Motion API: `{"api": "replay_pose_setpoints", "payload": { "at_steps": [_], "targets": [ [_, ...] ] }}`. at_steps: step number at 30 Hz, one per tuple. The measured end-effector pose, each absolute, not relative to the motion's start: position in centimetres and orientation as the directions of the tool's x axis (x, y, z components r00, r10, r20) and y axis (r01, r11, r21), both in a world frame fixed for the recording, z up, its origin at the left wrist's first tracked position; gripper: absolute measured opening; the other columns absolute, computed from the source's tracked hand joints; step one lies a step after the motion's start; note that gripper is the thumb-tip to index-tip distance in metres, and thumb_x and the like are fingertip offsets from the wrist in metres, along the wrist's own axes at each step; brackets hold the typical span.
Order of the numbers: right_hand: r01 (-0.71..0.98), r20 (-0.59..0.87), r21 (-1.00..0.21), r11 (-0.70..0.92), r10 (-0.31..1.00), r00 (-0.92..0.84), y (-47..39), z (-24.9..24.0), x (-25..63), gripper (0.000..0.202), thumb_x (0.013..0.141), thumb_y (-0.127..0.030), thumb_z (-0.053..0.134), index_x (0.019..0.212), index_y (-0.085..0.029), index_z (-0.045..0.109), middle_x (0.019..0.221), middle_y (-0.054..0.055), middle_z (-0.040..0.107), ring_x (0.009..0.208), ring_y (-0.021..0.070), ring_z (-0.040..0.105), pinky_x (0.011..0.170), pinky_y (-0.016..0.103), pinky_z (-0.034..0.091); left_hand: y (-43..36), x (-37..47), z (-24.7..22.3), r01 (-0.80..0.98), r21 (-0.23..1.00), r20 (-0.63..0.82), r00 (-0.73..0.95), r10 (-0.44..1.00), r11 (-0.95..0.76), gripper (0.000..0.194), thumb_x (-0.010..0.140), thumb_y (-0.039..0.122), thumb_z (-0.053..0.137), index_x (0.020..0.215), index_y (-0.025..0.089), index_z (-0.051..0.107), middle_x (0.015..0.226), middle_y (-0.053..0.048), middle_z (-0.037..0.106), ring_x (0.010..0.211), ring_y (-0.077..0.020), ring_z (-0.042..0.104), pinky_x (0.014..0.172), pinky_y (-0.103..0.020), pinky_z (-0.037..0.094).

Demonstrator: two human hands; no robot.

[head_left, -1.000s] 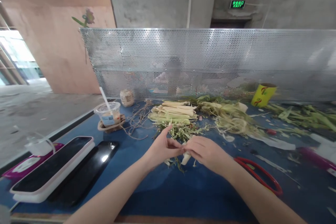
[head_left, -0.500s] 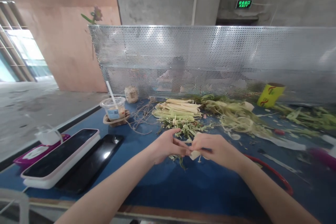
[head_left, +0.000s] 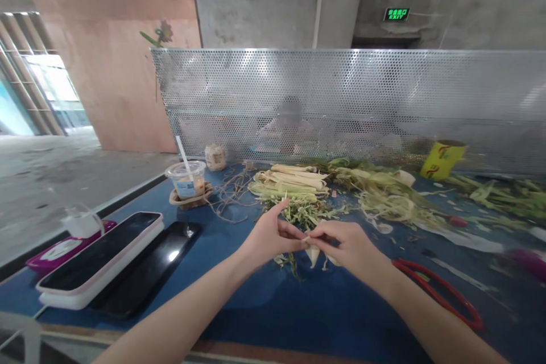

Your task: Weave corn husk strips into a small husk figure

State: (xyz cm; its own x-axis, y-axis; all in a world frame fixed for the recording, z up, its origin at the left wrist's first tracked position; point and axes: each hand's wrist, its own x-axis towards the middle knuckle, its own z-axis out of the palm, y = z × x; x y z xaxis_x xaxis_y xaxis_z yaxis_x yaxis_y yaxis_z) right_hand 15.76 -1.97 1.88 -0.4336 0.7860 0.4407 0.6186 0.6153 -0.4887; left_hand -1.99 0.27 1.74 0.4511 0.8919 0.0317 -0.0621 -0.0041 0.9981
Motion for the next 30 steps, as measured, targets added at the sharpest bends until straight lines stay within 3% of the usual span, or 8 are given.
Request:
{"api": "replay_pose_setpoints", "payload": {
  "at_steps": [6, 16, 20, 23, 30],
  "targets": [
    [0.556, 0.551, -0.441, 0.705, 0.701, -0.452, -2.03, 1.63, 15.89, 0.012, 0.080, -0.017, 0.050, 0.077, -0.019, 0.062, 0.073, 0.002, 0.064, 0.066, 0.0114, 0.058, 0.062, 0.020, 0.044, 0.15, -2.08, 2.14, -0.105, 0.994, 0.019, 0.436, 0.900, 0.030, 0.102, 0.058, 0.014, 0.074, 0.135, 0.005, 0.008, 0.065, -0.005, 0.069, 0.059, -0.0122, 0.061, 0.061, -0.024, 0.045],
    [0.494, 0.676, -0.435, 0.753, 0.635, -0.374, -2.08, 1.60, 15.63, 0.012, 0.079, -0.018, 0.051, 0.071, -0.019, 0.060, 0.070, 0.003, 0.065, 0.064, 0.0114, 0.060, 0.059, 0.019, 0.045, 0.11, -1.97, 2.20, -0.148, 0.988, 0.100, 0.401, 0.911, -0.043, 0.110, 0.055, 0.014, 0.075, 0.136, 0.010, 0.001, 0.069, -0.005, 0.070, 0.063, -0.0151, 0.063, 0.066, -0.027, 0.046],
    [0.445, 0.628, -0.529, 0.723, 0.686, -0.368, -2.04, 1.62, 15.56, 0.011, 0.077, -0.019, 0.052, 0.070, -0.019, 0.060, 0.068, 0.003, 0.064, 0.062, 0.0128, 0.060, 0.057, 0.022, 0.046, 0.31, -2.16, 1.98, -0.095, 0.995, 0.077, 0.469, 0.880, -0.036, 0.097, 0.059, 0.018, 0.073, 0.135, 0.008, 0.013, 0.069, -0.007, 0.070, 0.063, -0.0156, 0.063, 0.061, -0.025, 0.045],
    [0.374, 0.559, -0.662, 0.650, 0.760, -0.331, -2.00, 1.59, 15.51, 0.010, 0.076, -0.021, 0.053, 0.071, -0.018, 0.061, 0.068, 0.004, 0.063, 0.058, 0.0132, 0.060, 0.053, 0.022, 0.047, 0.41, -2.27, 1.95, -0.100, 0.993, 0.105, 0.458, 0.883, -0.066, 0.098, 0.060, 0.017, 0.072, 0.136, 0.008, 0.010, 0.065, -0.005, 0.070, 0.060, -0.0154, 0.063, 0.059, -0.024, 0.044],
    [0.331, 0.437, -0.773, 0.542, 0.832, -0.342, -1.93, 1.52, 15.34, 0.010, 0.075, -0.022, 0.053, 0.076, -0.018, 0.062, 0.065, 0.003, 0.062, 0.053, 0.0119, 0.059, 0.052, 0.023, 0.049, 0.38, -2.13, 1.79, -0.104, 0.990, 0.132, 0.431, 0.893, -0.096, 0.094, 0.058, 0.012, 0.072, 0.134, 0.011, 0.017, 0.065, -0.003, 0.069, 0.059, -0.0131, 0.062, 0.061, -0.024, 0.046]
  ]
}}
